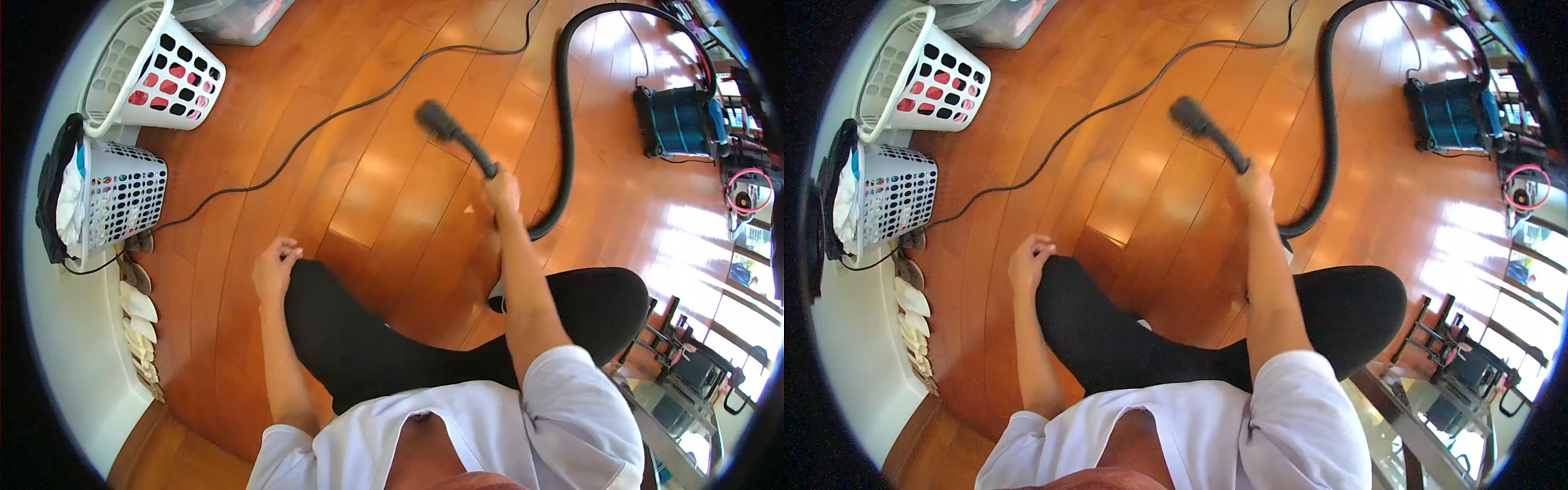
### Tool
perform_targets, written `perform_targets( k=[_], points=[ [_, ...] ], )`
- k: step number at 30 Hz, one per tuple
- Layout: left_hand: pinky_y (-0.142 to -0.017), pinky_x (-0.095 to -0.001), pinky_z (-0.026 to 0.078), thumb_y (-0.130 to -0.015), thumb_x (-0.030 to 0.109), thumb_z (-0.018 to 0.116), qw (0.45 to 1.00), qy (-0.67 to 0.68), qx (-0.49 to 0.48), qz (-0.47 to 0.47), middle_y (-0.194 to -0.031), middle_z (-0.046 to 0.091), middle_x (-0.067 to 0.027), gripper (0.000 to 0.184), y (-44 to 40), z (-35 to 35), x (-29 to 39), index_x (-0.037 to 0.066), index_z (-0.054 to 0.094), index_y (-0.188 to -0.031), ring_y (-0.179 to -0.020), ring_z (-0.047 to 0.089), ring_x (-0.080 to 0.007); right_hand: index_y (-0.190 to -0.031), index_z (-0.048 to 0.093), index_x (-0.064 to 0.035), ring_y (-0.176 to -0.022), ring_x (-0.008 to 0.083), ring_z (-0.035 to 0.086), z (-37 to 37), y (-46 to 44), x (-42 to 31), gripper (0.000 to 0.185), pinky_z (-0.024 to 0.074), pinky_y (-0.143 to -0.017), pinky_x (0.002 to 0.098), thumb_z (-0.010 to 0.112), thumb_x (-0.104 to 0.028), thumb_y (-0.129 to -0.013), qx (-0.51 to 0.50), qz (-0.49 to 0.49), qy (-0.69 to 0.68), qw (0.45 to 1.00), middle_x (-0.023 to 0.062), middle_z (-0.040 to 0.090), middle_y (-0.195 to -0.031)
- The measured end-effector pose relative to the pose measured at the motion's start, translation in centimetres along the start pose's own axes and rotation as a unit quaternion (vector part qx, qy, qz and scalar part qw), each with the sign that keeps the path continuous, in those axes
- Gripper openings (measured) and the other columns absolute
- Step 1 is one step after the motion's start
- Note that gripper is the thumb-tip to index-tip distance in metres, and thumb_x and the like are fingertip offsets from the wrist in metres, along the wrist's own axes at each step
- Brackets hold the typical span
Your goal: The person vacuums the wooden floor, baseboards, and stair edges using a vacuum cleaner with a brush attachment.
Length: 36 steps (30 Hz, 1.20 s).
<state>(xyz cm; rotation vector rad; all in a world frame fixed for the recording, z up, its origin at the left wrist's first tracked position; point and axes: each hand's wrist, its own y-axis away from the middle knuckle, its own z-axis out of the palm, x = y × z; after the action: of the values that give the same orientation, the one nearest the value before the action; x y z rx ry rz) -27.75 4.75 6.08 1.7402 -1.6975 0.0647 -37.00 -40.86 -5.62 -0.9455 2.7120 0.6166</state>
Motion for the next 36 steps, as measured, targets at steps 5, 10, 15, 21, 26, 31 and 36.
perform_targets(
  k=[5, 10, 15, 21, 26, 31, 36],
  points=[
    [-0.074, -0.0314, 0.048, -0.081, 0.015, 0.072, 0.994, -0.052, 0.088, -0.049, -0.081, 0.07, -0.0075, 0.019, 5.3, -1.3, 3.1, 0.007, 0.067, -0.097, -0.079, 0.066, -0.0213, -0.095, 0.07, -0.0019, -0.086, 0.0335, 0.069, -5.6, -15.6, 2.2, 0.029, 0.0543, -0.076, 0.0429, 0.067, -0.024, -0.076, 0.045, 0.164, -0.106, 0.98, 0.02, 0.07, -0.089],
    [-0.074, -0.0313, 0.047, -0.079, 0.01, 0.073, 0.987, -0.048, 0.145, -0.056, -0.08, 0.068, -0.0074, 0.014, 12.3, -2.2, 9.2, 0.006, 0.068, -0.091, -0.077, 0.063, -0.0211, -0.087, 0.068, 0.0027, -0.059, 0.0264, 0.068, -5.8, -18.7, 3.8, 0.025, 0.053, -0.058, 0.0395, 0.065, -0.017, -0.072, 0.01, 0.176, -0.165, 0.97, 0.0162, 0.067, -0.067],
    [-0.066, -0.0322, 0.048, -0.08, 0.012, 0.074, 0.994, -0.028, 0.082, -0.069, -0.079, 0.068, -0.0074, 0.01, 16.1, -3.2, 14.3, 0.007, 0.068, -0.087, -0.074, 0.063, -0.0207, -0.097, 0.067, 0.002, -0.086, 0.0372, 0.069, -5.9, -7.5, 4.7, 0.03, 0.0532, -0.075, 0.045, 0.066, -0.017, -0.073, -0.037, 0.194, -0.106, 0.974, 0.025, 0.069, -0.088],
    [-0.067, -0.0371, 0.051, -0.081, 0.017, 0.071, 0.994, -0.075, -0.038, -0.073, -0.077, 0.069, -0.0072, 0.009, 21.8, -2.8, 17.9, 0.012, 0.068, -0.088, -0.077, 0.067, -0.027, -0.099, 0.067, -0.0006, -0.075, 0.0314, 0.07, -9.8, 0.7, 8.7, 0.029, 0.0534, -0.064, 0.0405, 0.062, -0.017, -0.075, -0.165, 0.104, 0.021, 0.981, 0.0217, 0.069, -0.082],
    [-0.078, -0.0417, 0.05, -0.077, 0.013, 0.073, 0.975, -0.116, -0.186, -0.04, -0.097, 0.066, -0.0132, 0.034, 28.5, -3.3, 19.7, 0.011, 0.061, -0.108, -0.095, 0.064, -0.0329, -0.103, 0.068, -0.0084, -0.097, 0.0311, 0.068, -21.0, 9.8, 6.7, 0.025, 0.0534, -0.079, 0.0472, 0.056, -0.021, -0.086, -0.297, -0.135, 0.252, 0.911, 0.0145, 0.07, -0.102],
    [-0.087, -0.0451, 0.046, -0.072, 0.008, 0.076, 0.958, -0.118, -0.173, 0.195, -0.118, 0.054, -0.0192, 0.058, 31.7, -6.9, 37.6, 0.005, 0.049, -0.123, -0.108, 0.055, -0.0398, -0.101, 0.067, -0.0083, -0.093, 0.0288, 0.07, -36.2, 18.9, 1.8, 0.021, 0.0547, -0.075, 0.0443, 0.056, -0.018, -0.086, -0.385, -0.215, 0.172, 0.881, 0.013, 0.071, -0.099],
    [-0.072, -0.0334, 0.05, -0.073, 0.02, 0.082, 0.925, 0.035, -0.378, -0.009, -0.096, 0.059, -0.0108, 0.059, 33.2, -7.6, 46.3, 0.004, 0.051, -0.12, -0.081, 0.061, -0.0227, -0.091, 0.063, -0.0089, -0.078, 0.0312, 0.07, -48.9, 20.5, -1.4, 0.015, 0.055, -0.066, 0.043, 0.064, -0.017, -0.078, -0.284, -0.231, 0.032, 0.93, 0.0144, 0.069, -0.081]
  ],
)
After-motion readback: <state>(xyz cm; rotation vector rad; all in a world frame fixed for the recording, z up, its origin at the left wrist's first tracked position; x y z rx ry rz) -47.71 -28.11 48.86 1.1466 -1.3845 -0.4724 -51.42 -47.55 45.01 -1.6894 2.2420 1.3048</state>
